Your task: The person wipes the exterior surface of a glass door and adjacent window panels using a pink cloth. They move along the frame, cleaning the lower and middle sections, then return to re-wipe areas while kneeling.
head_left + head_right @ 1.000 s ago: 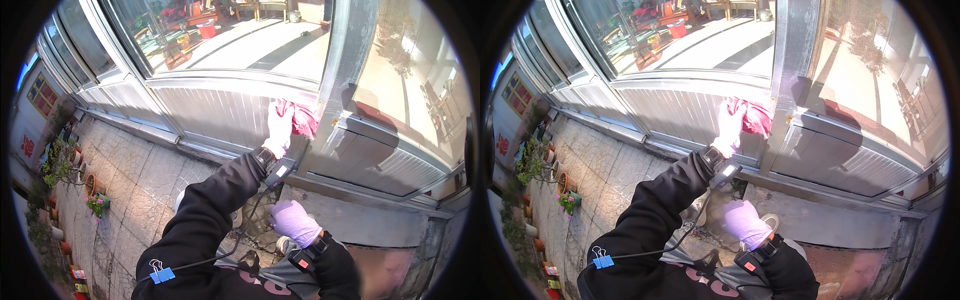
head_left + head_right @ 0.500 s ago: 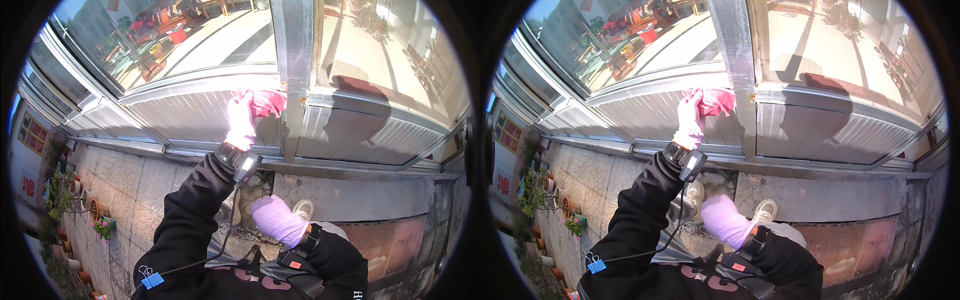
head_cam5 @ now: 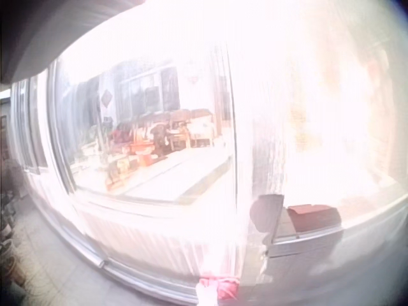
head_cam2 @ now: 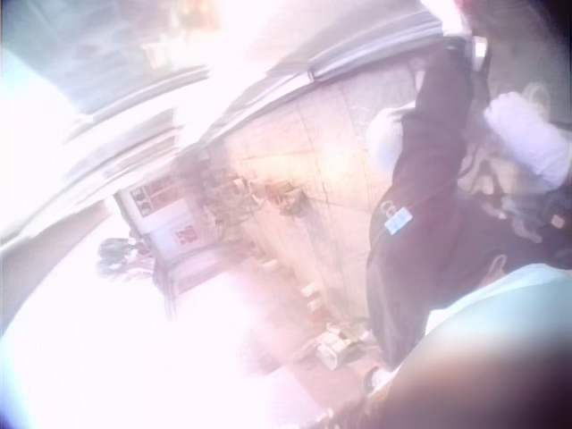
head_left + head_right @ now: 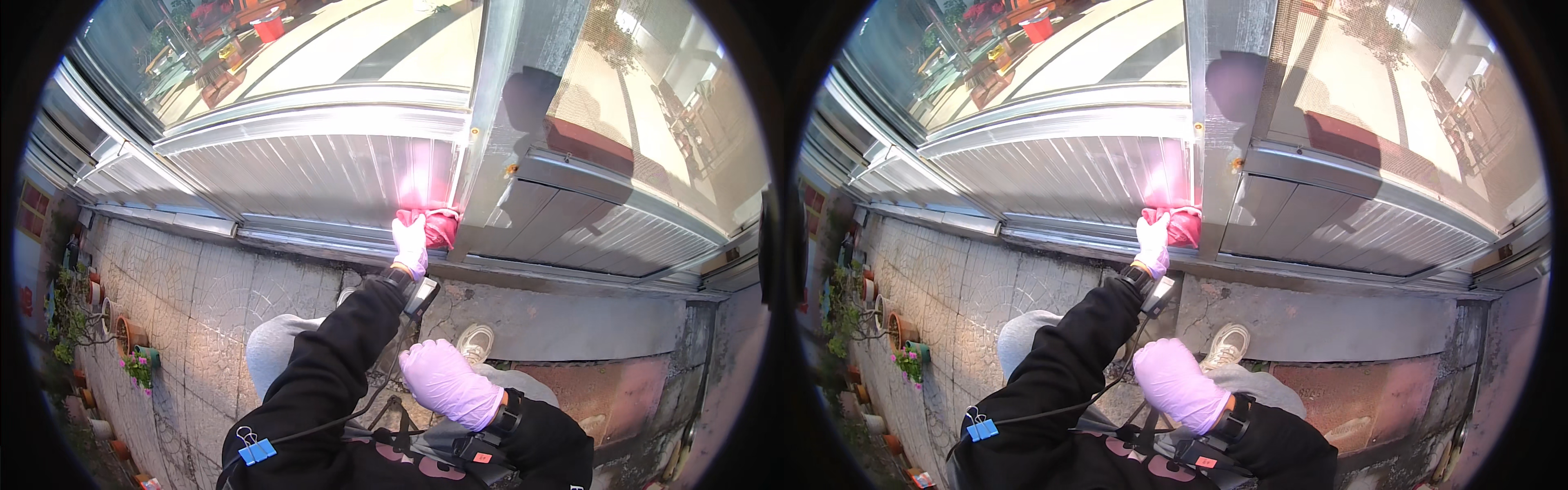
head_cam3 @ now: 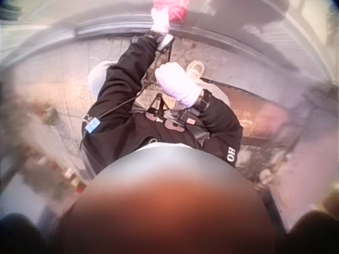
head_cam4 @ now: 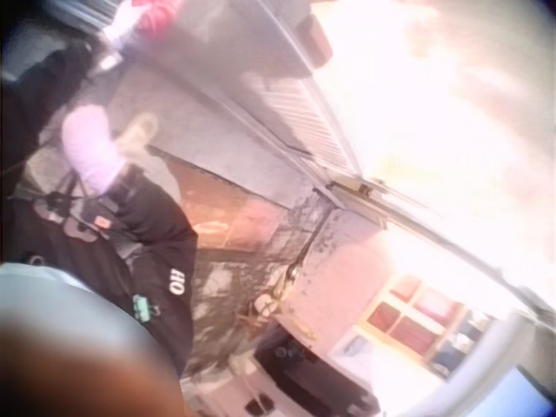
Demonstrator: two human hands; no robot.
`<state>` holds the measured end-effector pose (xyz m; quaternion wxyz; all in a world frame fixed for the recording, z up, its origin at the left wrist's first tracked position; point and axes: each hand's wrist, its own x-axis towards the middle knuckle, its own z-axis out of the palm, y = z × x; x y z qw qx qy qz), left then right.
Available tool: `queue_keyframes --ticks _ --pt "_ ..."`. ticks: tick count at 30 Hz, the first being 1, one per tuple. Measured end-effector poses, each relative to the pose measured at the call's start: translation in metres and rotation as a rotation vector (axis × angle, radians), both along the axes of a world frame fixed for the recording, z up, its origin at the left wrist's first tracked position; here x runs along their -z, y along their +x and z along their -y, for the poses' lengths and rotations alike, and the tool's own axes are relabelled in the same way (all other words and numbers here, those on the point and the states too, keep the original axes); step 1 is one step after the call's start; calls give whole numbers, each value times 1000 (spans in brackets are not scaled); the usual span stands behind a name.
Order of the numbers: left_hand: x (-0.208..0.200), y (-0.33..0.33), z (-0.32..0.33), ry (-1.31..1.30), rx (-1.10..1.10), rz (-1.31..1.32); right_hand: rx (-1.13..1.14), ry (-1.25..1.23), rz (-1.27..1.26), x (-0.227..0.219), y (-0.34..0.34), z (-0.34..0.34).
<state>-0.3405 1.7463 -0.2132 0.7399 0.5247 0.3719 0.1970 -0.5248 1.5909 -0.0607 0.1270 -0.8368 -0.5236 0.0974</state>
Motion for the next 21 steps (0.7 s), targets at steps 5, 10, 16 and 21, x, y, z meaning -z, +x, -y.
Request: queue_keyframes --ticks 5,10,16,21 --pt "54 3 3 -83 -52 -63 -60 -123 -118 -6 3 -1" --pt "53 1 -9 -168 -50 -209 -70 -151 -141 -4 0 -7" --pt "-78 -13 -62 -105 -140 526 -125 -202 -159 -3 -6 -6" --pt "-175 -22 -104 234 -174 701 -91 -267 -148 2 -2 -3"
